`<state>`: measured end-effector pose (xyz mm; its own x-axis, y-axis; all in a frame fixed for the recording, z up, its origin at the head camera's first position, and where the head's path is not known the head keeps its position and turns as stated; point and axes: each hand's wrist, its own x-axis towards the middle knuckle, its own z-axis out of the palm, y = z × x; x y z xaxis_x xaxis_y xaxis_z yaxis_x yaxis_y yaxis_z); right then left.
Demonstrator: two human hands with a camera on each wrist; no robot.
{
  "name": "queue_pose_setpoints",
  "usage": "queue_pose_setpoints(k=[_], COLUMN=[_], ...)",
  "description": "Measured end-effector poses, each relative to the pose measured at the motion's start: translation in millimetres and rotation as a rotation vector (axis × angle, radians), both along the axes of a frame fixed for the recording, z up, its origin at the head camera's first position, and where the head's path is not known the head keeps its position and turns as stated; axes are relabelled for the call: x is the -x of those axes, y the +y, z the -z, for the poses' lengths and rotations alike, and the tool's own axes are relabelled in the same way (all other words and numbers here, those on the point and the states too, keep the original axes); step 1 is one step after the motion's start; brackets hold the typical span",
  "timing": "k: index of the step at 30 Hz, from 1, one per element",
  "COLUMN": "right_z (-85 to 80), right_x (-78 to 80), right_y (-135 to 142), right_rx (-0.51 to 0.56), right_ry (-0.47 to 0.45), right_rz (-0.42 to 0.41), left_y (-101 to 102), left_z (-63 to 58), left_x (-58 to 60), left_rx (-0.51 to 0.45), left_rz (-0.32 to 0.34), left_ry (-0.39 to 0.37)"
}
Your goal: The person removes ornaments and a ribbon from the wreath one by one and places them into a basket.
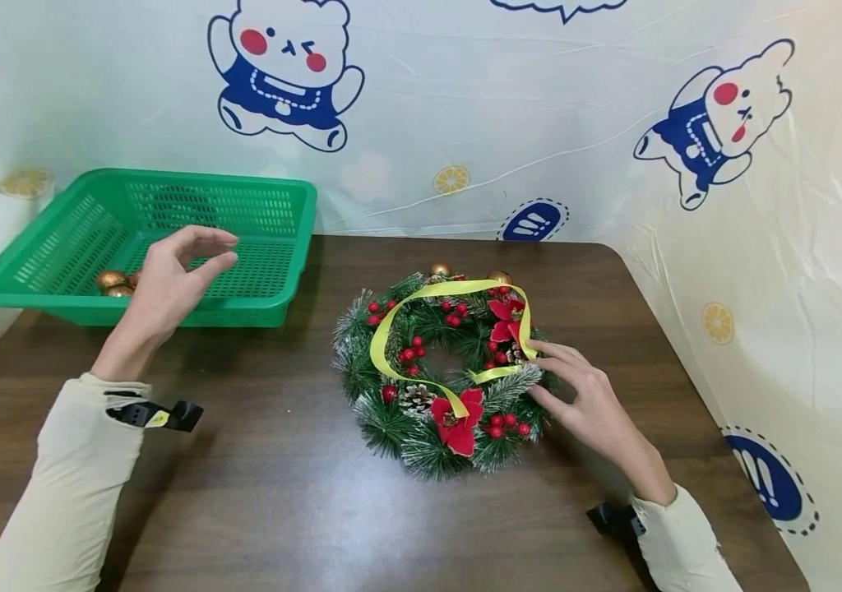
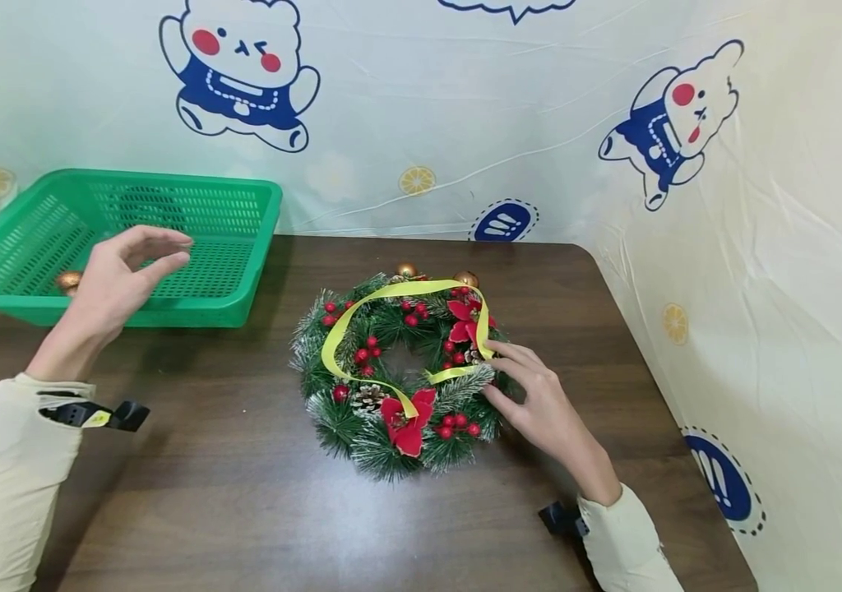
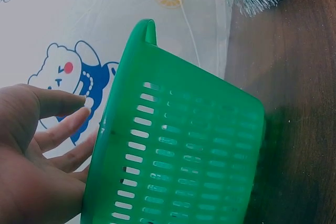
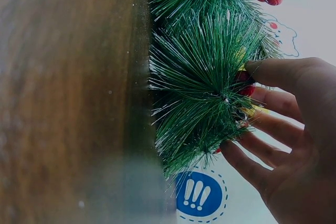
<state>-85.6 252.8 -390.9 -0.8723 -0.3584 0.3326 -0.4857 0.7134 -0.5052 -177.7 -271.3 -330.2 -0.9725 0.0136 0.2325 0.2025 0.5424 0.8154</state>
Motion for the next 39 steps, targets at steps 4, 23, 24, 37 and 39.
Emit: queue_pose_setpoints(k=[4, 23, 24, 37, 39], right_z=[-0.5, -0.2, 0.1, 1.9, 2.4], right_x=[0.2, 0.8, 0.8, 2.7, 3.1], right_y=[0.0, 1.2, 1.1, 2.1, 1.9], right_rx=[0.001, -0.001, -0.002, 0.004, 0.005], right_ry=[-0.003, 0.000, 0.002, 0.014, 0.019], right_rz=[0.000, -0.005, -0.006, -0.014, -0.014], left_y=[1.4, 10.7, 11.3, 19.9, 22.4], left_z=[-0.5, -2.5, -2.6, -2.4, -5.3], left_x=[-0.2, -0.8, -1.2, 3.6, 4.3], left_rx=[-0.035, -0.055, -0.052, 0.013, 0.031], left_rz=[0.000, 0.016, 0.018, 0.055, 0.056], left_ry=[0.023, 0.052, 0.054, 0.043, 0.041])
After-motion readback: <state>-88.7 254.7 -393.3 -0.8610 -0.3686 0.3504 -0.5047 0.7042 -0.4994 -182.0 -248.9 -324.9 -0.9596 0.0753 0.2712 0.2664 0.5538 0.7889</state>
